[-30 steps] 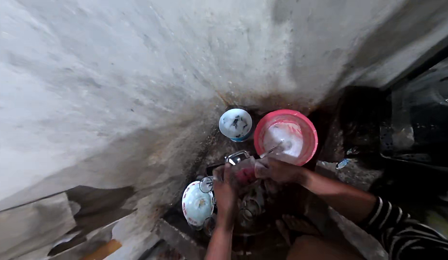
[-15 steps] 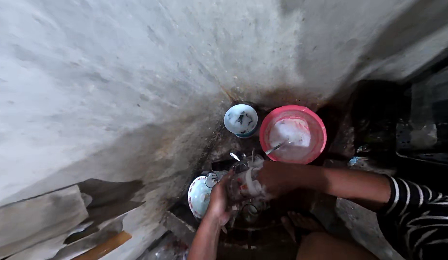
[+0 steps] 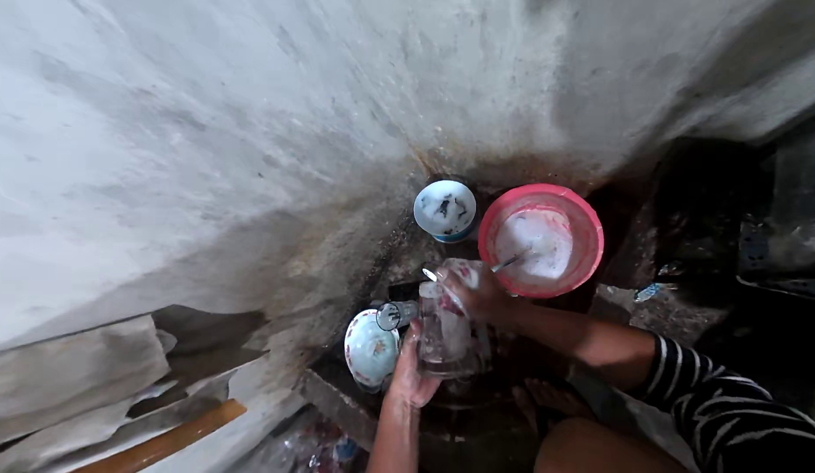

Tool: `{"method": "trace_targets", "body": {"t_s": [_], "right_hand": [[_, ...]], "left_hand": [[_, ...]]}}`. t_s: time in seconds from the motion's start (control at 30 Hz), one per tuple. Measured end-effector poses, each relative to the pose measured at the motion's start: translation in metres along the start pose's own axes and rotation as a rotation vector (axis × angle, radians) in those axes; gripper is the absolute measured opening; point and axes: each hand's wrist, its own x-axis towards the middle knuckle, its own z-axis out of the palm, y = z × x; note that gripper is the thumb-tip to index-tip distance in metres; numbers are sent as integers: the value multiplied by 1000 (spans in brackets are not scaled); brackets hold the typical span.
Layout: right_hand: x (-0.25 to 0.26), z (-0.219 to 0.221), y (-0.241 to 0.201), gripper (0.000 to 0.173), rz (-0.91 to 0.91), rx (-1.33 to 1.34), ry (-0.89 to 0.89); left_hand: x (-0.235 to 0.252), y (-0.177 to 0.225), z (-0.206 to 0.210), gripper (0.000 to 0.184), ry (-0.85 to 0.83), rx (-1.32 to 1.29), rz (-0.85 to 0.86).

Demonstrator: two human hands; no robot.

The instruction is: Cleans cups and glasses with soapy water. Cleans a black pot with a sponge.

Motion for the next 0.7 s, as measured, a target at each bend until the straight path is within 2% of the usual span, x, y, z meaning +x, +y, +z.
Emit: {"method": "trace_targets", "body": {"t_s": [0.1,0.17,0.23,0.27,0.33,0.43,0.5,0.57,0.63,0.7], "right_hand": [[20,11,-12,37,70,-31,-112],[38,18,-16,41,140,0,-242],[51,26,-11,39,159,28,-226],[56,27,-8,35,135,1,-199],[66,19,5,36,74,-121,-144],[74,1,49,39,58,-381,-90],[74,-2,80,36,113,-570,-219],[64,3,102,33,121,-740,-416],[49,11,124,33,68,-906,-592],[35,17,137,33,58,-1065,-671]], "left_hand": [[-4,12,20,74,97,122,146],[2,28,23,77,39,227,275],[17,44,4,85,-44,244,305],[22,51,-2,81,-2,281,309],[30,63,-3,59,247,346,274],[42,72,-7,47,439,612,308],[57,74,-14,47,587,819,362],[76,77,-24,51,715,912,378],[94,83,-39,51,764,1060,327],[108,92,-48,54,774,1319,206]]}}
